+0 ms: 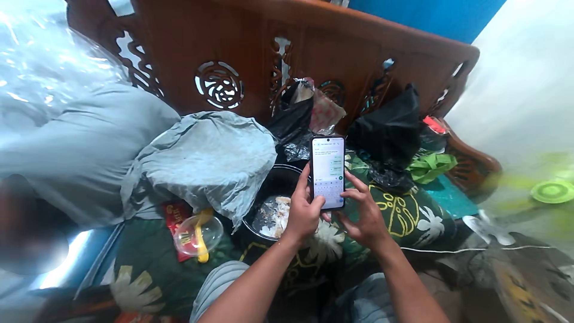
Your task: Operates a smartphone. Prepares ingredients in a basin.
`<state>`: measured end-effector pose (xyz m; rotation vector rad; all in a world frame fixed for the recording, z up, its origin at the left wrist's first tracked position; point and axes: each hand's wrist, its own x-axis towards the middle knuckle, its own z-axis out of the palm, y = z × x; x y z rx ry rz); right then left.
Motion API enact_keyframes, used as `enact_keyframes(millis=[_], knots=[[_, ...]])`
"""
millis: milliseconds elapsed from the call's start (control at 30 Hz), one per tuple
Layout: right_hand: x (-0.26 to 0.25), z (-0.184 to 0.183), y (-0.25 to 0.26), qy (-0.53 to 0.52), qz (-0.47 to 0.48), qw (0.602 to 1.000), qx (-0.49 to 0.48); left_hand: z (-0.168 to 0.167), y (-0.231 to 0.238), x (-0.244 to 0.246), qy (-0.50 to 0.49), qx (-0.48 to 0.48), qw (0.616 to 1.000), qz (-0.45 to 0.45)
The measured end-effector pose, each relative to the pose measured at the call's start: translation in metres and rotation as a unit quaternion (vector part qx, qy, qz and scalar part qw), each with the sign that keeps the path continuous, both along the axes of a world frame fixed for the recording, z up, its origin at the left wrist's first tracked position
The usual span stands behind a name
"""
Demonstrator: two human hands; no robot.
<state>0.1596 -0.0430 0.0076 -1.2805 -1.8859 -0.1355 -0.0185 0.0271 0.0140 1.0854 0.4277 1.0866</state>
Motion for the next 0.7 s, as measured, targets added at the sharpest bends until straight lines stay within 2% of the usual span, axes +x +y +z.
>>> enact_keyframes(millis=[133,300,433,700], knots=[[0.0071,0.0007,-0.0005,-0.019,-0.018,1.000,-0.011,0.0005,-0.0006,0.0002,0.001,-0.006,1.000,-0.005],[0.0059,-0.0001,-0.0004,0.013,0.026,0.999,-0.012,-0.0018,-0.0003,0.0006,-0.002,-0.004,1.000,-0.008],[0.0051,-0.0011,-0.0011,-0.001,0.024,0.999,-0.027,-0.0009,0.0000,0.0008,-0.003,-0.009,1.000,-0.005],[0.0037,-0.0001,-0.0009,0.009,0.024,1.000,-0.007,-0.0001,-0.0023,0.0023,0.009,-0.001,1.000,0.006]])
